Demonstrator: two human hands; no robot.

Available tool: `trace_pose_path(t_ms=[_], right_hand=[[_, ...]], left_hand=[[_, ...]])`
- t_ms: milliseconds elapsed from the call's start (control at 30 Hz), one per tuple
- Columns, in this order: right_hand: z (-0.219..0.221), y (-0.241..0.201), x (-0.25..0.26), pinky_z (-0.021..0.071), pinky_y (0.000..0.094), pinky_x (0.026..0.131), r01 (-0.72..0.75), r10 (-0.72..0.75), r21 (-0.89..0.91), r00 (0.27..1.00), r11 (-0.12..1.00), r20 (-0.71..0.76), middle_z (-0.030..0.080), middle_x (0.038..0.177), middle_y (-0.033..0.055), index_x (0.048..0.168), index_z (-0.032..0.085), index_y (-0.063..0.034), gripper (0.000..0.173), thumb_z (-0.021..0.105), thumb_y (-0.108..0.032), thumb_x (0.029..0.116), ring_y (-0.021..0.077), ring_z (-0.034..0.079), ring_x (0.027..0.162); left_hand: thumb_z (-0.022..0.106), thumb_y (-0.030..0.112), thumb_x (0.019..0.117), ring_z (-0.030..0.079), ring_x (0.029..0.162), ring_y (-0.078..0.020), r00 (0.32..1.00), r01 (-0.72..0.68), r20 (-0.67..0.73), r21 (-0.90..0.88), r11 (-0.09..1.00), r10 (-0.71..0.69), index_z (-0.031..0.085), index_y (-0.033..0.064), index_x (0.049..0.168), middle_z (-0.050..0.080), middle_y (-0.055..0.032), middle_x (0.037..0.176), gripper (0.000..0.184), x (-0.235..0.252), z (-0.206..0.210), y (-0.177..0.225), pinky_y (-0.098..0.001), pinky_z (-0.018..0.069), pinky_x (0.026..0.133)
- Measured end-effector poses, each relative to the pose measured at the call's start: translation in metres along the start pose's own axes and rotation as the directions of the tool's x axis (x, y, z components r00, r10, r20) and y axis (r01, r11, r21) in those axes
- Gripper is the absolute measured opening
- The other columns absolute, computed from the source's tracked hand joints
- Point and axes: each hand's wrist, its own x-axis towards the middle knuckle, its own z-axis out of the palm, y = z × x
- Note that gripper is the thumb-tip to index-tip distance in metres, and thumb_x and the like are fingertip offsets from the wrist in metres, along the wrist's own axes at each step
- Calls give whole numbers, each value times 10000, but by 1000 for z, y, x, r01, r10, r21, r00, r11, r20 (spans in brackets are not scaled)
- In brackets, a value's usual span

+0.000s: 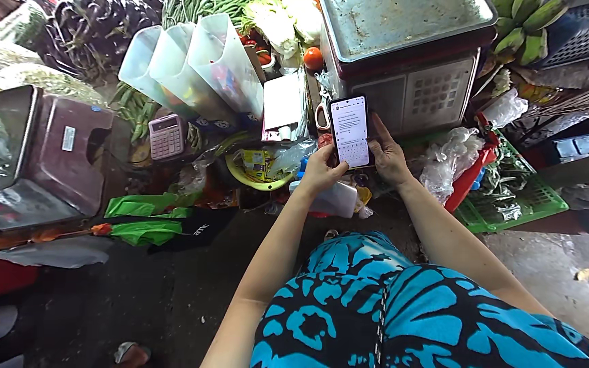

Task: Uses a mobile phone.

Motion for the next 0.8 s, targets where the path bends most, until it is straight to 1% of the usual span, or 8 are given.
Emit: trace_pose_path(t_ms=[33, 67, 100, 200, 333, 533, 667, 800], right_hand=[[-3, 0, -1, 579, 321, 854, 7, -7, 0, 999, 1000, 44, 734, 1091, 63, 1637, 263, -296, 637, 530, -232, 1062, 89, 706, 903], [-5, 1, -2, 580, 344, 836, 30, -28, -22, 997, 999, 79, 728, 1081, 76, 1643, 238, -279, 714, 586, -207, 1023, 109, 703, 893], [-8, 1, -3, 579, 393, 863, 47, -41, -51, 993, 998, 112, 728, 1122, 99, 1647, 217, -267, 815, 653, -192, 964, 147, 712, 943], [-9, 2, -4, 569, 441, 936, 81, -61, -134, 987, 988, 147, 720, 1203, 95, 1652, 191, -252, 993, 767, -245, 842, 169, 707, 1066], [-6, 2, -4, 572, 457, 920, 78, -57, -167, 991, 983, 124, 726, 1182, 105, 1652, 193, -259, 986, 770, -262, 852, 191, 714, 1048], [-8, 2, -4, 571, 461, 895, 80, -61, -152, 990, 985, 128, 725, 1163, 110, 1648, 213, -271, 858, 675, -219, 927, 202, 713, 1026], [-11, -10, -11, 577, 479, 844, 51, -28, -153, 988, 987, 152, 717, 1188, 118, 1653, 177, -303, 938, 729, -209, 901, 214, 716, 1015], [-10, -7, -11, 588, 455, 864, 78, -55, -150, 986, 986, 155, 715, 1213, 107, 1654, 170, -287, 997, 763, -172, 862, 198, 718, 1035]], left_hand=[[669, 153, 889, 636, 756, -104, 1000, 2, 3, 0, 1000, -2, 664, 9, 1229, 690, -72, 931, 369, 0, 0, 0, -309, 545, 719], [664, 151, 891, 644, 774, -106, 1000, -1, 5, 0, 1000, 1, 664, 9, 1232, 695, -78, 951, 370, 0, -1, 0, -312, 550, 731], [660, 151, 892, 649, 783, -105, 1000, -5, 7, 0, 1000, 5, 664, 10, 1234, 699, -79, 960, 370, 0, -1, 0, -313, 554, 737], [662, 150, 891, 647, 775, -117, 1000, 5, 4, 17, 1000, -5, 674, 9, 1186, 693, -79, 932, 327, 0, -1, 1, -334, 552, 737], [661, 151, 890, 649, 781, -114, 1000, 9, 7, 19, 1000, -9, 676, 13, 1179, 692, -74, 930, 321, 0, -2, 1, -331, 553, 739], [629, 135, 926, 660, 812, -124, 1000, 7, 6, 5, 1000, -7, 673, 1, 1190, 696, -95, 963, 300, 0, -1, 1, -335, 559, 771], [580, 114, 981, 675, 870, -135, 1000, 19, 2, -1, 1000, -19, 671, -7, 1204, 703, -115, 1011, 270, 0, -2, 3, -342, 560, 829], [624, 127, 938, 652, 795, -108, 1000, -5, 3, 3, 1000, 5, 672, 3, 1199, 694, -87, 952, 293, 0, -2, 0, -314, 552, 760]])
